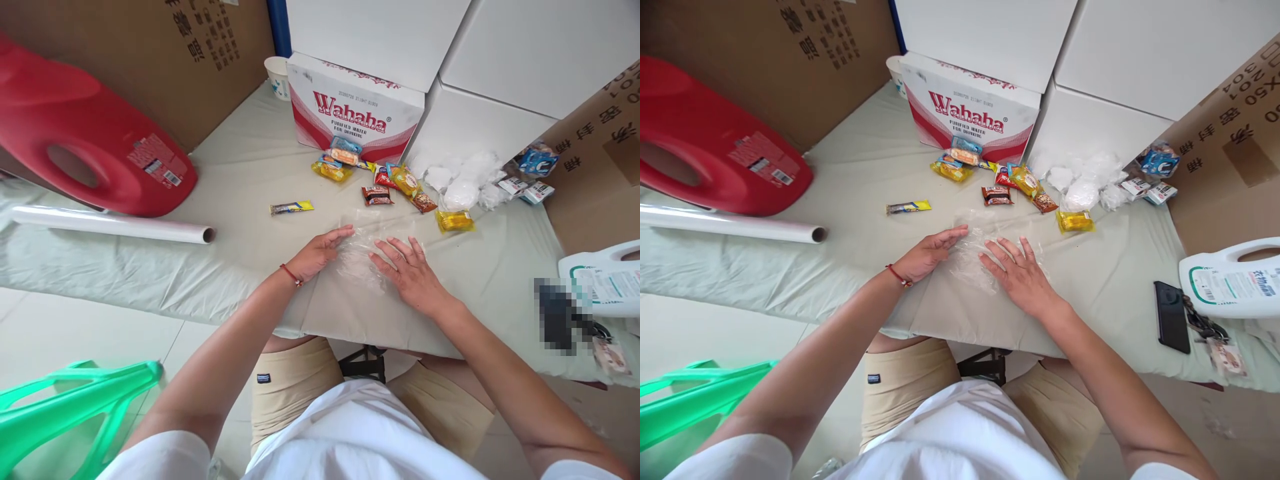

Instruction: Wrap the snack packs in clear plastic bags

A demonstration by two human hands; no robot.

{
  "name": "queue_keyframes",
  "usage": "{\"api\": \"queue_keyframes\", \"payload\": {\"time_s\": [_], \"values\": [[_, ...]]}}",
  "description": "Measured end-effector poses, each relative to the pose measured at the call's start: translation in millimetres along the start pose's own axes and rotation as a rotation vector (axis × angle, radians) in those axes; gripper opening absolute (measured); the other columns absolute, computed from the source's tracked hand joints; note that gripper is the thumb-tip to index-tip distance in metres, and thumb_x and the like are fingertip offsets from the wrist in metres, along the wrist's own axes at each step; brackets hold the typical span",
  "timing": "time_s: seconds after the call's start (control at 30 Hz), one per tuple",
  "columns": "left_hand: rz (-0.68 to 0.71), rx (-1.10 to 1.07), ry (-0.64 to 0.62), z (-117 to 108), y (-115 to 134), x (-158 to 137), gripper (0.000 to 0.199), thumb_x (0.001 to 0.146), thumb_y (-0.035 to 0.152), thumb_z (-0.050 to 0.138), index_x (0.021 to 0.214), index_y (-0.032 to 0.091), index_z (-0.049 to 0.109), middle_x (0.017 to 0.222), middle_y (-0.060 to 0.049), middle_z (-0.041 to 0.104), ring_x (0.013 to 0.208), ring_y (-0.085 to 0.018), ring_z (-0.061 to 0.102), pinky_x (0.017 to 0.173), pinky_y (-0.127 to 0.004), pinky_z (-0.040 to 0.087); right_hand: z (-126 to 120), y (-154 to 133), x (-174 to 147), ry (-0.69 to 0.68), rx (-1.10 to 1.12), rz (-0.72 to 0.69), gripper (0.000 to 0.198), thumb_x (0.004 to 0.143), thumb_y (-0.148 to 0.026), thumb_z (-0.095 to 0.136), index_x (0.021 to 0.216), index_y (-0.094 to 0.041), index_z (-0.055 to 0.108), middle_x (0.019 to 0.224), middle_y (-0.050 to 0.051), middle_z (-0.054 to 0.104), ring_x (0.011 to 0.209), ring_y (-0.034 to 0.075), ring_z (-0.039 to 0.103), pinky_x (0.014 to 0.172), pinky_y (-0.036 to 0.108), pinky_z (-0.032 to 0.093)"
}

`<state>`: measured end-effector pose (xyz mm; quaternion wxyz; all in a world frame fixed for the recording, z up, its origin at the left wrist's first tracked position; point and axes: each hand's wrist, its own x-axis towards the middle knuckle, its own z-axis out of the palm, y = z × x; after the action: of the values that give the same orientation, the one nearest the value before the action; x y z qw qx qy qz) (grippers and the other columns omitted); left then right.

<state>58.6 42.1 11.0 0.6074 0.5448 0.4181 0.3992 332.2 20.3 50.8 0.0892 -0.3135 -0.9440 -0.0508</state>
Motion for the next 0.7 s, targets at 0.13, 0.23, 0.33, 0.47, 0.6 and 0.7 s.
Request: {"api": "queue_keyframes", "payload": {"time_s": [0.13,0.23,0.33,0.47,0.6,0.7], "values": [[-0.032,0.008,0.085,1,-1,5,0.055,0.084,0.037,0.065,0.137,0.026,0.065,0.164,-0.003,0.039,0.149,-0.026,0.042,0.124,-0.042,0.034,6,-13,-6,0.076,0.024,-0.059,0.056,0.096,-0.004,0.047,0.146,-0.030,0.052,0.151,0.007,0.054,0.142,0.024,0.042,0.124,0.059,0.024],[-0.071,0.044,0.123,1,2,10,0.055,0.084,0.036,0.064,0.138,0.024,0.065,0.158,-0.005,0.047,0.146,-0.026,0.046,0.122,-0.041,0.037,8,-26,-4,0.196,0.049,-0.096,0.031,0.098,-0.012,0.054,0.121,-0.028,0.068,0.136,0.006,0.065,0.125,0.022,0.052,0.115,0.049,0.035],[-0.105,0.080,0.152,2,6,18,0.053,0.082,0.036,0.062,0.131,0.018,0.068,0.149,-0.009,0.059,0.139,-0.027,0.052,0.118,-0.042,0.040,10,-40,1,0.184,0.068,-0.067,0.016,0.099,-0.020,0.056,0.103,-0.023,0.071,0.112,0.008,0.071,0.102,0.022,0.056,0.092,0.041,0.043],[-0.171,0.223,0.216,5,13,33,0.043,0.078,0.032,0.059,0.113,0.014,0.075,0.126,-0.010,0.073,0.117,-0.025,0.065,0.107,-0.038,0.048,18,-58,11,0.013,0.116,-0.055,0.020,0.102,-0.026,0.053,0.100,-0.018,0.071,0.087,0.007,0.067,0.083,0.021,0.054,0.072,0.036,0.040],[-0.229,0.512,0.261,11,23,53,0.034,0.075,0.025,0.056,0.099,0.015,0.077,0.099,-0.007,0.078,0.096,-0.024,0.069,0.090,-0.034,0.054,28,-81,21,-0.050,0.124,0.003,0.020,0.102,-0.025,0.052,0.102,-0.018,0.071,0.107,0.010,0.069,0.090,0.022,0.058,0.074,0.036,0.045],[-0.238,0.730,0.229,18,28,68,0.027,0.075,0.023,0.055,0.088,0.014,0.078,0.088,-0.010,0.077,0.089,-0.027,0.069,0.085,-0.035,0.054,33,-99,27,-0.075,0.129,0.049,0.019,0.101,-0.021,0.052,0.106,-0.017,0.070,0.132,0.011,0.064,0.095,0.022,0.061,0.076,0.037,0.049]]}}
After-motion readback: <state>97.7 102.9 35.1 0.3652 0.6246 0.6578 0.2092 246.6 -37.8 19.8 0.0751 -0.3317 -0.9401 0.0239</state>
